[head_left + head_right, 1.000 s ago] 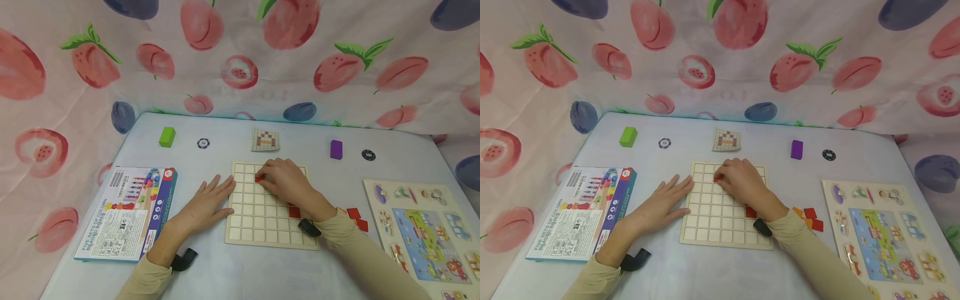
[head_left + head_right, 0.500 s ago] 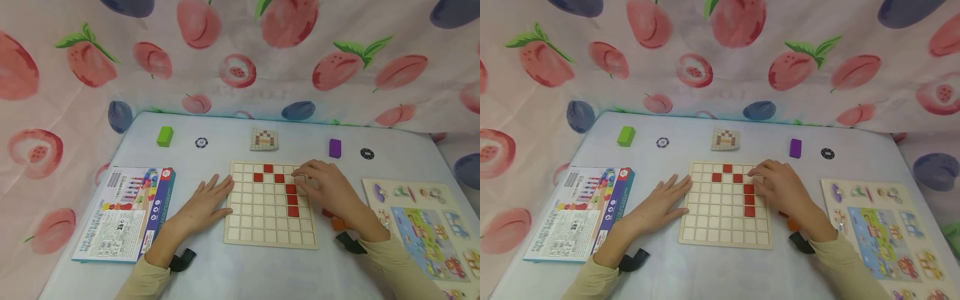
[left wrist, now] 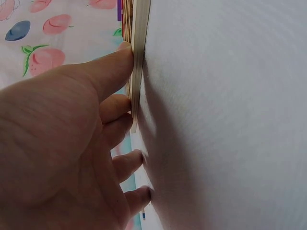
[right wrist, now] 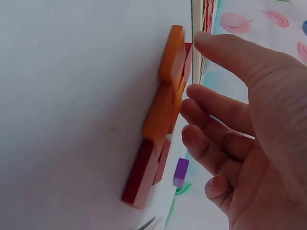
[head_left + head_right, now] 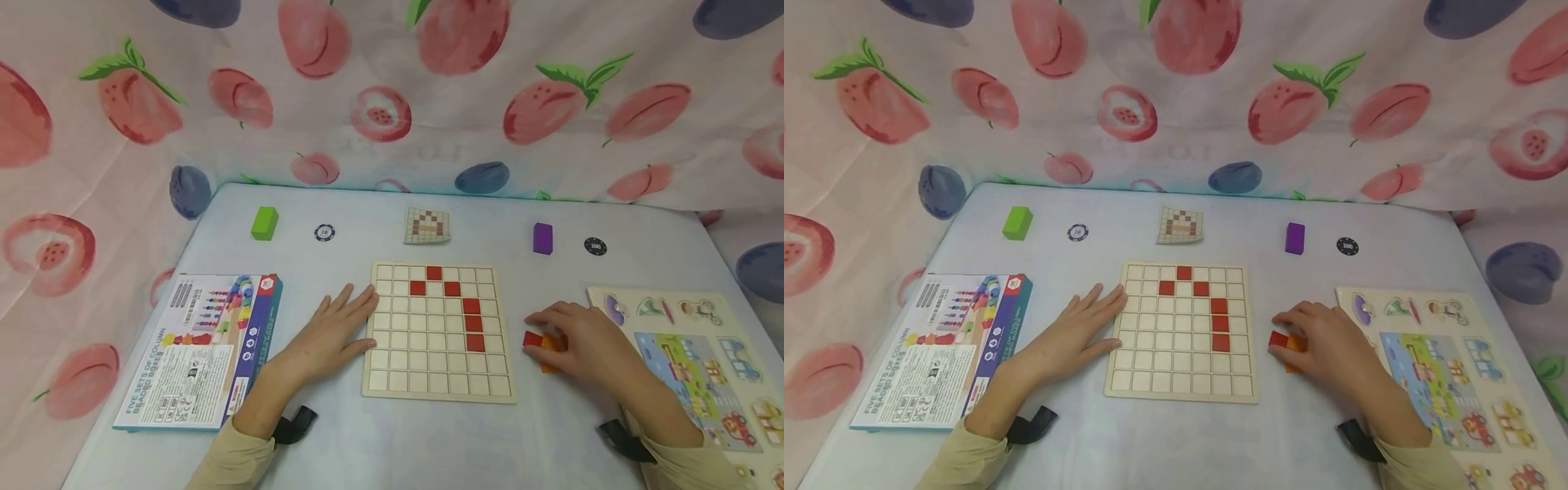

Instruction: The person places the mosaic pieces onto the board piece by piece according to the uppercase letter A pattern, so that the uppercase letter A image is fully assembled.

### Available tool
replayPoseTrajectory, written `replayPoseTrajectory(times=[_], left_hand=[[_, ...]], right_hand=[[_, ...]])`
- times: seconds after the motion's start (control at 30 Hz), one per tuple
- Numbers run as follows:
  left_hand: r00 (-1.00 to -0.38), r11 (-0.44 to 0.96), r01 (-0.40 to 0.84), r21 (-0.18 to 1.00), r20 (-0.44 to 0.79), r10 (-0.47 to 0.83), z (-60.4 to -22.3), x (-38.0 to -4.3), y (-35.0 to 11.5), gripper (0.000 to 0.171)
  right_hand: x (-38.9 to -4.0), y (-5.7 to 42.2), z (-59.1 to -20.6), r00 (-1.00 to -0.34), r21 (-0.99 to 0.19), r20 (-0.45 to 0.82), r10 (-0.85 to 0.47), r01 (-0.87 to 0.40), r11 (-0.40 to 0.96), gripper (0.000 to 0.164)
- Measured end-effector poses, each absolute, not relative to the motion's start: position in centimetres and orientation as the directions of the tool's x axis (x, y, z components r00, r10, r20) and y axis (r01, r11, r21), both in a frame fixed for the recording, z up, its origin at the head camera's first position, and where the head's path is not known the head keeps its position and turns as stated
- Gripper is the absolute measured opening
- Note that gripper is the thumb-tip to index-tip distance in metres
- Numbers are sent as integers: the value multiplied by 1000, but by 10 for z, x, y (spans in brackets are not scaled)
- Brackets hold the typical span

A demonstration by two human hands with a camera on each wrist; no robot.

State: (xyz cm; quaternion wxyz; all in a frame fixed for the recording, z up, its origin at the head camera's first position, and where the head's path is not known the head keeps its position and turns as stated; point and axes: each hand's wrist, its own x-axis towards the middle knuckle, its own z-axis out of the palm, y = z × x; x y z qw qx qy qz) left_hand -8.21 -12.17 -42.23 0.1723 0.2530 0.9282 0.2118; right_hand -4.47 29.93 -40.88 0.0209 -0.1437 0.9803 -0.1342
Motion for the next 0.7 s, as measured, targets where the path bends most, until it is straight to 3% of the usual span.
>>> replayPoseTrajectory(times=[0.4,0.7], left_hand=[[-814,779,400,482,-203,544,-423,-82,-121,77],[-812,774,403,488,-199,548,-423,-82,-123,76]], right_hand=[[-44,301,-410,-961,-275,-27,-274,-256,927,27],[-52,284,-409,-946,-285,86,-314,-325,902,25]])
